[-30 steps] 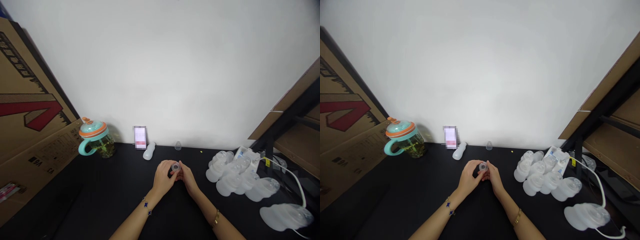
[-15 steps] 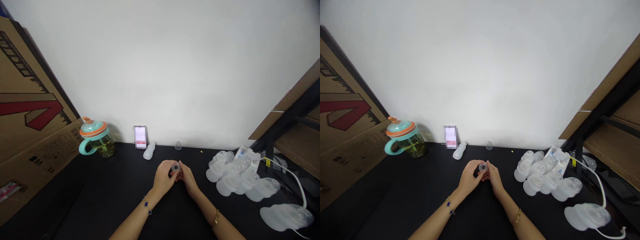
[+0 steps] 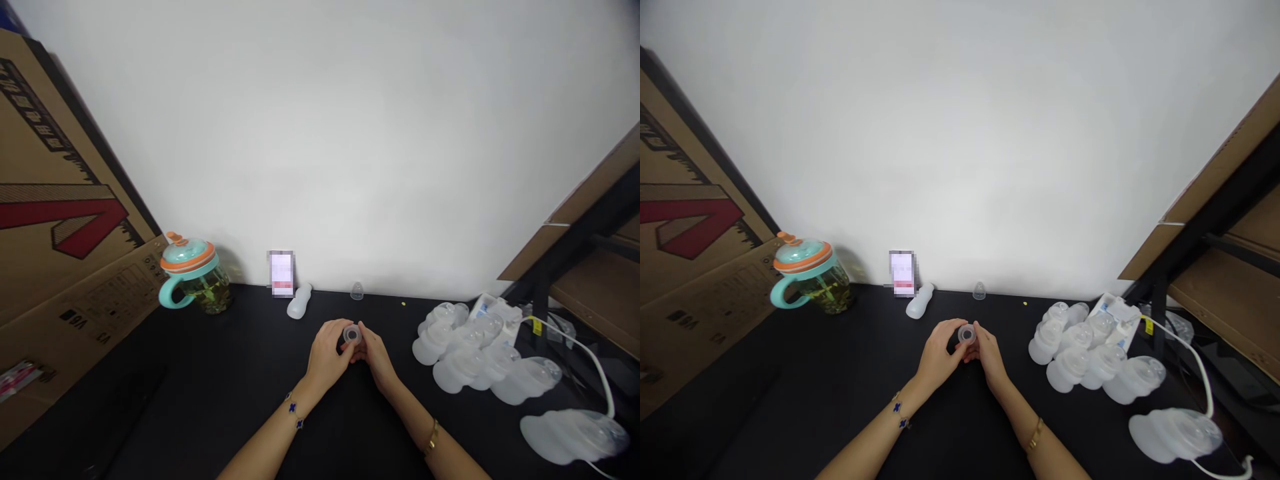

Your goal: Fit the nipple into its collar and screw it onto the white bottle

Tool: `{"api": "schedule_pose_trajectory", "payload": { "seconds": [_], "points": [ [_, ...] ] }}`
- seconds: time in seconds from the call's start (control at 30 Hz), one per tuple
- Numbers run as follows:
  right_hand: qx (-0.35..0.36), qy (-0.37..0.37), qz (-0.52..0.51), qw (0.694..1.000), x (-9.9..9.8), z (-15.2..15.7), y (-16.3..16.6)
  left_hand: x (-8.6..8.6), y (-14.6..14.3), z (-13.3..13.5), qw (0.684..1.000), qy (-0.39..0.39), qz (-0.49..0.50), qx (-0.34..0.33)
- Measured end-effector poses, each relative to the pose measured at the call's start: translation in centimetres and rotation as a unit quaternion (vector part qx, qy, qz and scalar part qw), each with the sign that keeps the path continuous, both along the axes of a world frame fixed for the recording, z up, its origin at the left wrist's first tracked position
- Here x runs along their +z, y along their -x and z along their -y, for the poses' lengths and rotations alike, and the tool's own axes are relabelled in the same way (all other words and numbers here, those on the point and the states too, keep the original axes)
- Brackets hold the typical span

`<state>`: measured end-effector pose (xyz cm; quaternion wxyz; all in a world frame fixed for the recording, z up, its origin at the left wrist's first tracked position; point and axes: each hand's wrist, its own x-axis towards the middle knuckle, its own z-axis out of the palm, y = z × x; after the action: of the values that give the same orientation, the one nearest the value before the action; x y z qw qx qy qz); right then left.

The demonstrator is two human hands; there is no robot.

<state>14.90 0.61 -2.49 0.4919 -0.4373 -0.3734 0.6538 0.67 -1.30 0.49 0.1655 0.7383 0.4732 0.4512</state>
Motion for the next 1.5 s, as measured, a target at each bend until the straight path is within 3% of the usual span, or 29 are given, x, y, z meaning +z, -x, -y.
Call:
{"api": "schedule_pose_trajectory", "payload": {
  "seconds": [0.87,1.17,1.5],
  "points": [
    [0.012,-0.027,0.031,0.999,0.7,0.4,0.3,-0.4,0.0,-0.2,0.997,0.075,0.034,0.000],
    [-0.028,-0.010,-0.005,1.000,0.2,0.1,0.0,-0.9,0.3,-1.0,0.982,0.138,0.122,0.038],
    [-0.013,-0.032,0.011,0.999,0.1,0.1,0.2,0.0,0.0,-0.8,0.971,0.184,0.153,-0.001]
  ]
}}
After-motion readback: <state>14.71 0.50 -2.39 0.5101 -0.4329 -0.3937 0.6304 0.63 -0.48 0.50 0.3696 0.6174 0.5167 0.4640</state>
